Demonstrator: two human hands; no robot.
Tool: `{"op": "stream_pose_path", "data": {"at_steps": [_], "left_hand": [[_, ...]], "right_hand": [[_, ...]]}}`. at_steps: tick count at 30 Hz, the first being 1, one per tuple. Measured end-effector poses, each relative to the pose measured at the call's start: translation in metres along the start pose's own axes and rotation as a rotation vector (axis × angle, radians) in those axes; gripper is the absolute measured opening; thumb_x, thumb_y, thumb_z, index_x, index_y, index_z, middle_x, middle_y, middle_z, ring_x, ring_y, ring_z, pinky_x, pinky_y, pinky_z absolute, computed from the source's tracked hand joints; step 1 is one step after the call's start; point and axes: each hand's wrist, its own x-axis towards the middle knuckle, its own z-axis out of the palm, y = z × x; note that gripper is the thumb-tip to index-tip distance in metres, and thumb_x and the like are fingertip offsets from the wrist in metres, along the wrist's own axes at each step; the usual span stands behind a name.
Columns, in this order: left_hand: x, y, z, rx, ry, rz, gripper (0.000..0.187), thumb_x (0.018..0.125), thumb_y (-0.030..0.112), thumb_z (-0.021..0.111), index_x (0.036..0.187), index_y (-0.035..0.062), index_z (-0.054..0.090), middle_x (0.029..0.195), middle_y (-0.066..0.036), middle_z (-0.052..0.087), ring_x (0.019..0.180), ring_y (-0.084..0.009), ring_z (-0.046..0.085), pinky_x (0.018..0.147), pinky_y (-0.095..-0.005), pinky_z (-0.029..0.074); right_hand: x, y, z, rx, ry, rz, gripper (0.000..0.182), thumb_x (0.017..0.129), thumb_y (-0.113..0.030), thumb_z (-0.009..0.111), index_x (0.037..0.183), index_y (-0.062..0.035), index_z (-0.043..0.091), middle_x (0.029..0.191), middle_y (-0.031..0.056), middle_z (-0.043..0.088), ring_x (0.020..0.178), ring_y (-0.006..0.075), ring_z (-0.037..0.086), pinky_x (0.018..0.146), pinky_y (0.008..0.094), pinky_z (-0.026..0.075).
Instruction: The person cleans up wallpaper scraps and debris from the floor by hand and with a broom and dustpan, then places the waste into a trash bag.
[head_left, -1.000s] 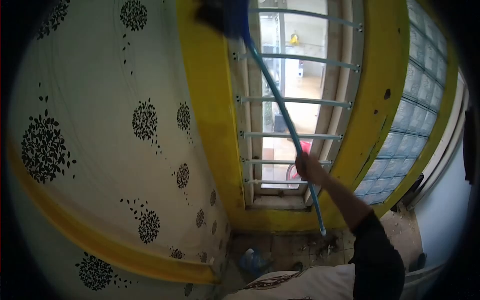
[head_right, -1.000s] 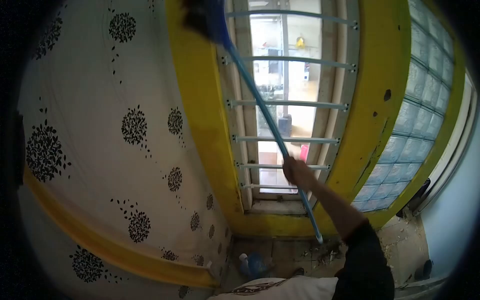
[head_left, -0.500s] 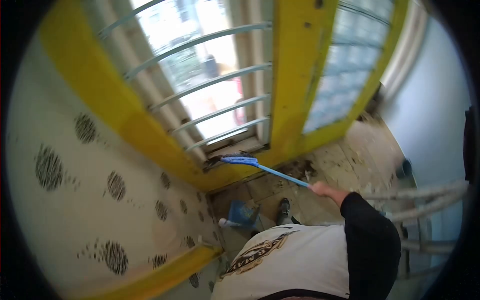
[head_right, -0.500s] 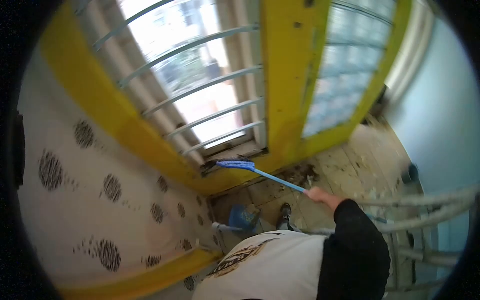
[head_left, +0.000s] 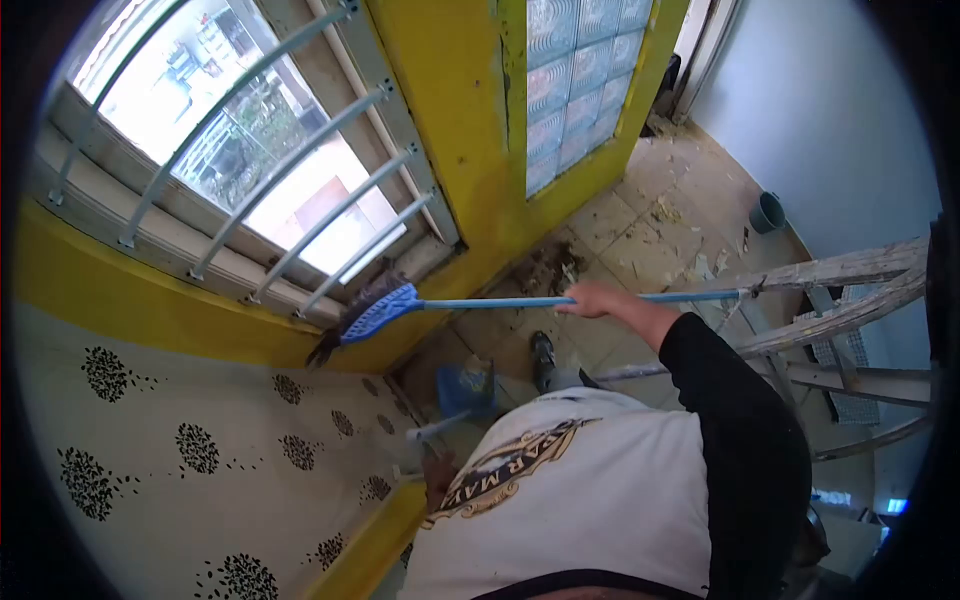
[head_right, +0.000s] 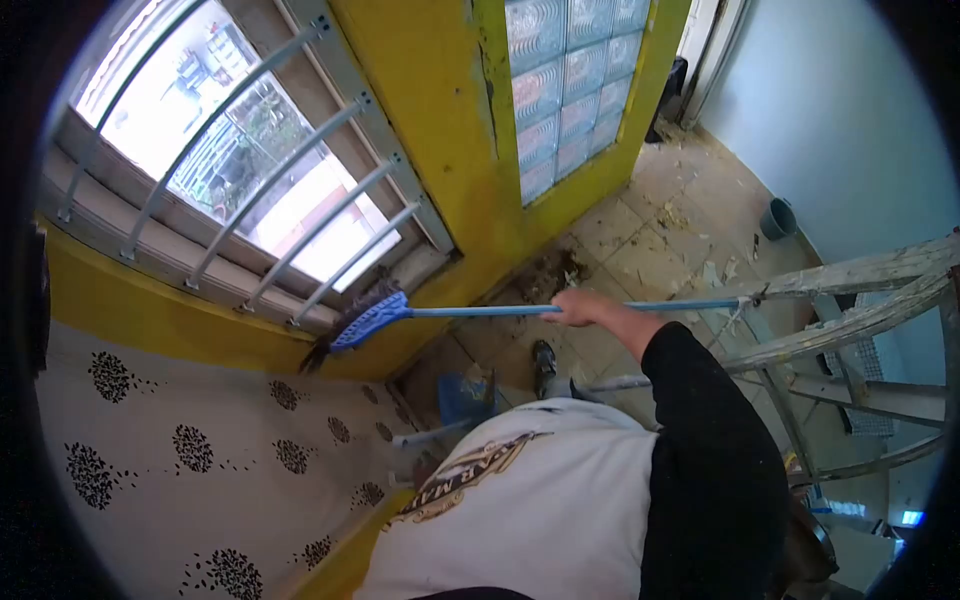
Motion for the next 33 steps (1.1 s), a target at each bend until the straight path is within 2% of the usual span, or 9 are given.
{"op": "stream_pose_path", "data": {"at_steps": [2,4,6,10,16,20,23,27,33], "left_hand": [[0.029,-0.008,0.0,0.148,0.282,0.172,0.07,0.072,0.01,0.076,0.128,-0.0016,0.036,0.113,-0.016,0.052,0.102,-0.0248,0.052,0.088,-0.0375,0.042],[0.063,-0.025,-0.01,0.088,0.23,0.376,0.078,0.07,0.01,0.079,0.131,-0.0018,0.032,0.116,-0.014,0.05,0.107,-0.0232,0.049,0.092,-0.0347,0.041],[0.074,-0.015,-0.006,-0.025,0.175,0.126,0.076,0.072,0.014,0.078,0.131,-0.0009,0.033,0.116,-0.012,0.051,0.108,-0.0218,0.049,0.093,-0.0338,0.04],[0.081,0.006,0.023,0.078,0.359,0.254,0.048,0.08,0.025,0.07,0.118,0.0026,0.05,0.11,-0.008,0.055,0.101,-0.0207,0.054,0.088,-0.0362,0.043],[0.062,0.013,0.039,0.184,0.428,0.202,0.022,0.084,0.029,0.064,0.09,0.0082,0.061,0.091,-0.007,0.062,0.087,-0.0206,0.058,0.078,-0.0359,0.045],[0.033,0.023,0.055,0.12,0.44,0.269,0.023,0.085,0.029,0.063,0.093,0.0075,0.06,0.092,-0.007,0.061,0.087,-0.0198,0.058,0.077,-0.0348,0.045],[0.025,0.009,0.057,0.093,0.459,0.226,0.025,0.085,0.03,0.063,0.096,0.0077,0.059,0.094,-0.007,0.061,0.087,-0.02,0.057,0.077,-0.0342,0.045],[0.008,0.005,0.062,0.098,0.556,0.27,0.026,0.085,0.029,0.063,0.098,0.0079,0.058,0.095,-0.006,0.061,0.089,-0.0196,0.057,0.079,-0.0338,0.045],[0.007,0.008,0.049,0.001,0.582,0.275,0.022,0.085,0.025,0.064,0.098,0.0078,0.059,0.094,-0.005,0.061,0.089,-0.018,0.057,0.08,-0.0338,0.046]], "right_hand": [[0.007,-0.033,-0.003,-0.024,-0.055,0.02,0.057,0.086,-0.057,0.043,0.088,-0.004,0.063,0.091,0.0201,0.063,0.087,0.0392,0.059,0.075,0.0465,0.046],[0.029,-0.047,0.019,0.026,-0.002,-0.022,0.054,0.088,-0.054,0.042,0.09,-0.0047,0.063,0.092,0.0195,0.063,0.089,0.0386,0.059,0.077,0.0463,0.047],[0.044,-0.084,0.023,0.046,-0.036,-0.025,0.053,0.088,-0.053,0.043,0.092,-0.005,0.063,0.093,0.0193,0.063,0.09,0.0385,0.059,0.078,0.0461,0.047],[0.052,-0.097,0.032,0.081,-0.051,0.009,0.051,0.089,-0.051,0.042,0.093,-0.004,0.062,0.091,0.021,0.063,0.092,0.0389,0.059,0.077,0.0485,0.046],[0.054,-0.014,-0.022,-0.154,-0.099,0.229,0.05,0.086,-0.053,0.047,0.091,-0.0069,0.066,0.09,0.0189,0.064,0.086,0.0374,0.061,0.074,0.0453,0.047],[0.009,0.098,-0.084,-0.365,-0.091,0.378,0.05,0.087,-0.051,0.046,0.091,-0.0051,0.065,0.09,0.0195,0.064,0.086,0.0375,0.061,0.075,0.0472,0.048],[-0.049,0.107,-0.131,-0.495,-0.081,0.343,0.05,0.088,-0.049,0.045,0.09,-0.0034,0.064,0.089,0.0215,0.063,0.087,0.0379,0.06,0.075,0.047,0.048],[-0.073,0.083,-0.158,-0.608,-0.159,0.326,0.048,0.088,-0.049,0.045,0.087,-0.0056,0.064,0.085,0.0187,0.064,0.084,0.0368,0.061,0.073,0.047,0.047],[0.008,-0.031,-0.101,-0.473,0.049,0.06,0.045,0.088,-0.049,0.045,0.084,-0.0076,0.061,0.081,0.0163,0.064,0.079,0.0353,0.062,0.068,0.0456,0.049]]}}
